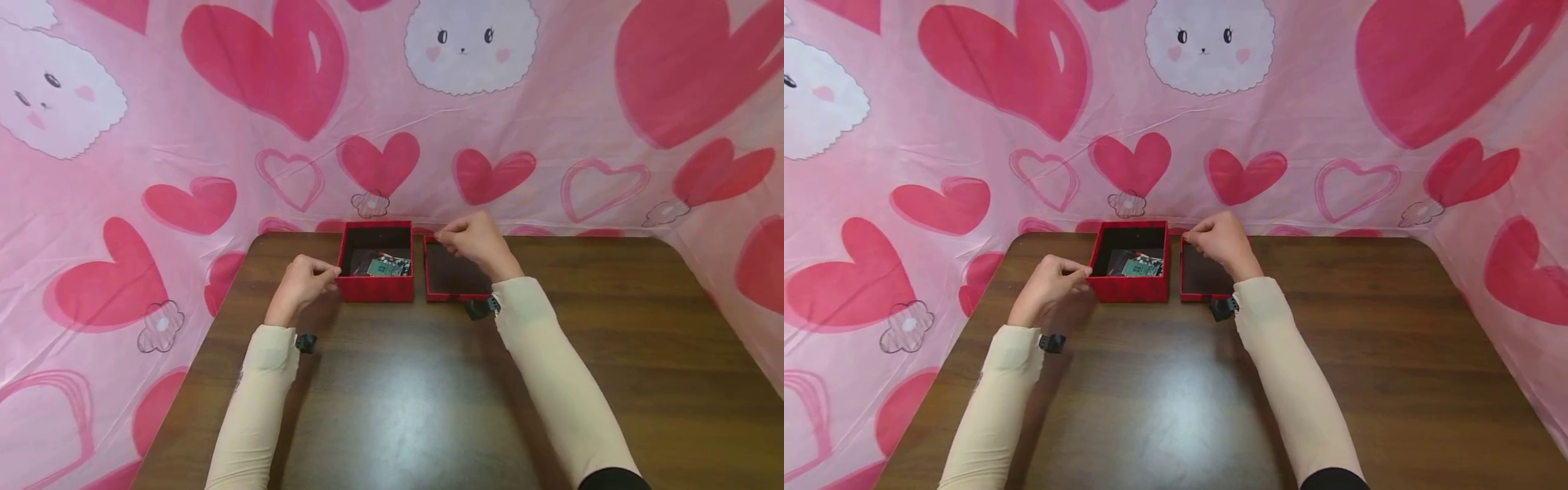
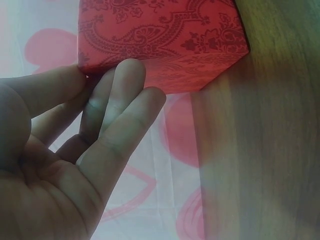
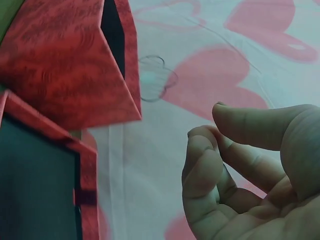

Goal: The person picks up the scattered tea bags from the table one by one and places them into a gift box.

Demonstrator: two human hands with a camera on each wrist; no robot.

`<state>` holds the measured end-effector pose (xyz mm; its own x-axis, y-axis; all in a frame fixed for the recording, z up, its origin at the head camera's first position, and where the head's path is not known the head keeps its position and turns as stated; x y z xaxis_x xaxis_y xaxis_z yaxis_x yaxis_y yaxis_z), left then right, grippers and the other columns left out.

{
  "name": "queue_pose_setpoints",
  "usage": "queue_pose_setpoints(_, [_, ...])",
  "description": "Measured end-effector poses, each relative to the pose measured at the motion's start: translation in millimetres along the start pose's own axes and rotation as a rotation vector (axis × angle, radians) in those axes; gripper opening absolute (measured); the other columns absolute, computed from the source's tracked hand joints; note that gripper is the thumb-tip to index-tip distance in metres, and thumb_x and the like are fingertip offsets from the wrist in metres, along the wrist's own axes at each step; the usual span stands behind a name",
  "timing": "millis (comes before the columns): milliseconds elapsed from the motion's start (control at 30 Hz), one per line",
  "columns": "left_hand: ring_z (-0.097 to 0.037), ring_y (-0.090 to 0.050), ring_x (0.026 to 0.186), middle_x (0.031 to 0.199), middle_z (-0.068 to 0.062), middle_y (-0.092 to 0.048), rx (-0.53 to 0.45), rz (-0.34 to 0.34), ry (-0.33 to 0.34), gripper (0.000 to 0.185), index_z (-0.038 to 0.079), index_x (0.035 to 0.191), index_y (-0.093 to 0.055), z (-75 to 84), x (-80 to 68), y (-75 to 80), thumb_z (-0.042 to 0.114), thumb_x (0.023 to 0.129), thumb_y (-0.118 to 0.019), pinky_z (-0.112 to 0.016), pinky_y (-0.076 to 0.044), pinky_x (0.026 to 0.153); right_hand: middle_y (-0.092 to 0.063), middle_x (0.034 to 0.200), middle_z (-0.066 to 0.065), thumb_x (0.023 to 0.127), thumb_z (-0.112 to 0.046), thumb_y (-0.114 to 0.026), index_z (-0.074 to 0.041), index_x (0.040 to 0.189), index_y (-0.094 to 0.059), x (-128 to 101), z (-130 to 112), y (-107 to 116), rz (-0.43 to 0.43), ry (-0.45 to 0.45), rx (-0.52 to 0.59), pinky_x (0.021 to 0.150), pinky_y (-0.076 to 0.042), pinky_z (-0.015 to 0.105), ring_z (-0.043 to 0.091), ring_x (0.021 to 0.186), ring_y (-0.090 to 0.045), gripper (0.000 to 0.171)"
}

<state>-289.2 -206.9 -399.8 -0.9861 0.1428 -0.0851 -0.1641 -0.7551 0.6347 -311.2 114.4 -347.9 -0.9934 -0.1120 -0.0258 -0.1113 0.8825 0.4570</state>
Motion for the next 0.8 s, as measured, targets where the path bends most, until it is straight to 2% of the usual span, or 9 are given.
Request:
queue_pose_setpoints(200, [-0.034,-0.074,0.085,0.097,-0.016,-0.075,0.016,-0.007,-0.009,0.028,-0.002,0.113,-0.075,0.7,0.0,-2.7,0.021,0.1,-0.065,-0.04,-0.057,0.074,-0.069,0.09,0.011,0.094,-0.023,-0.073,-0.001,0.1,-0.078,-26.5,11.2,28.3,0.024,-0.035,0.001,0.073,-0.056,0.035,0.032,0.083,-0.063,0.023])
queue_pose_setpoints(433, [-0.036,-0.073,0.087,0.101,-0.017,-0.074,-0.009,-0.018,-0.002,0.029,-0.003,0.114,-0.075,-0.9,-2.4,-2.1,0.021,0.1,-0.065,-0.044,-0.058,0.081,-0.071,0.089,0.013,0.094,-0.029,-0.072,-0.007,0.098,-0.081,-55.2,24.9,59.2,0.094,-0.013,-0.138,0.063,-0.051,0.033,0.027,0.077,-0.061,0.023])
queue_pose_setpoints(633, [-0.036,-0.073,0.088,0.106,-0.02,-0.073,-0.014,-0.017,0.003,0.029,-0.003,0.114,-0.074,-2.9,-5.3,3.5,0.02,0.1,-0.065,-0.046,-0.057,0.084,-0.071,0.079,0.008,0.093,-0.029,-0.072,-0.004,0.101,-0.08,-77.3,38.1,83.4,0.13,-0.023,-0.142,0.063,-0.054,0.032,0.025,0.071,-0.063,0.027])
queue_pose_setpoints(733, [-0.037,-0.073,0.089,0.106,-0.02,-0.073,-0.024,-0.024,0.012,0.028,-0.004,0.115,-0.074,-2.6,-4.2,1.6,0.018,0.1,-0.065,-0.047,-0.056,0.085,-0.072,0.081,0.006,0.094,-0.029,-0.073,-0.001,0.105,-0.078,-92.6,48.2,98.3,0.15,-0.041,-0.145,0.066,-0.057,0.033,0.02,0.07,-0.065,0.031])
queue_pose_setpoints(800, [-0.038,-0.072,0.09,0.105,-0.02,-0.073,-0.036,-0.035,0.019,0.028,-0.005,0.115,-0.073,-2.5,-3.1,-1.7,0.017,0.1,-0.065,-0.047,-0.056,0.086,-0.072,0.083,0.008,0.094,-0.029,-0.073,0.001,0.107,-0.077,-103.5,55.4,109.1,0.171,-0.064,-0.154,0.064,-0.056,0.032,0.019,0.069,-0.064,0.033])
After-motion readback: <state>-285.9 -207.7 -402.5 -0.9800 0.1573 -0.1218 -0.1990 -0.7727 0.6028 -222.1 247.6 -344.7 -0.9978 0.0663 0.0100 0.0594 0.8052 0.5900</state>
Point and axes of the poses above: each hand's wrist, its own x-axis towards the middle knuckle, its own y-axis out of the back of the hand, z = x × y, the point moved 8 cm from there along x, towards the middle knuckle
